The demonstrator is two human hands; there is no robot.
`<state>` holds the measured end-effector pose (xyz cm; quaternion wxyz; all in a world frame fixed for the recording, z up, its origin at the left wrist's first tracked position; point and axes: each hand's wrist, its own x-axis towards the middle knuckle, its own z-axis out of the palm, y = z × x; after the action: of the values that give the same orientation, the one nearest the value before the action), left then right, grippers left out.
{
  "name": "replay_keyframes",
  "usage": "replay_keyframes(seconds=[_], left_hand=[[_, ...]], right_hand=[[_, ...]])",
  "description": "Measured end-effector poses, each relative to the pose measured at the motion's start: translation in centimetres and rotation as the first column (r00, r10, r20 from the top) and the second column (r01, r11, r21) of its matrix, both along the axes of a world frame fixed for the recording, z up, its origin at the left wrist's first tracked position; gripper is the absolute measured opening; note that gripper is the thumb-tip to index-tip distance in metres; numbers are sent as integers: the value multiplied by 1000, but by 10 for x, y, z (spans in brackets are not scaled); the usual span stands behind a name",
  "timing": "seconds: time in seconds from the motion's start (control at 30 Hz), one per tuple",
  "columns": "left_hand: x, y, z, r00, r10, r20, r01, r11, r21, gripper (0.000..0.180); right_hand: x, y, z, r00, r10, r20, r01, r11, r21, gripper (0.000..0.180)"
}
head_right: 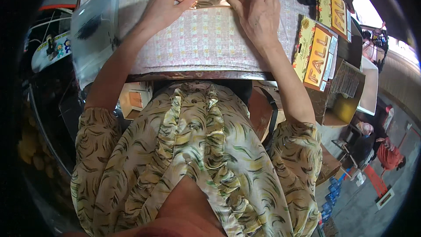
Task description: The person folds copper-colored packaging material by hand on a workbench, preparing it for use.
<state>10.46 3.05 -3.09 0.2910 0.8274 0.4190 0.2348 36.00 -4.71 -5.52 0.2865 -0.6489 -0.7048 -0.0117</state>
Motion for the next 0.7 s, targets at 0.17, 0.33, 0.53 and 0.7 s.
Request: replay_keyframes(seconds=[0.17,0.33,0.53,0.7], left_hand=[[-5,-1,0,997,-26,73,23,999,43,20],[-5,3,-2,996,-39,79,35,998,53,21],[-11,-10,-13,975,59,213,-82,991,101,23],[-12,-13,-24,930,-12,367,-136,917,376,23]], right_hand=[[-49,-16,46,951,221,216,-209,975,-76,79],[-50,-2,18,934,248,259,-217,966,-143,91],[-51,-2,14,950,244,196,-200,955,-221,85],[-55,-1,16,952,256,169,-213,948,-235,84]])
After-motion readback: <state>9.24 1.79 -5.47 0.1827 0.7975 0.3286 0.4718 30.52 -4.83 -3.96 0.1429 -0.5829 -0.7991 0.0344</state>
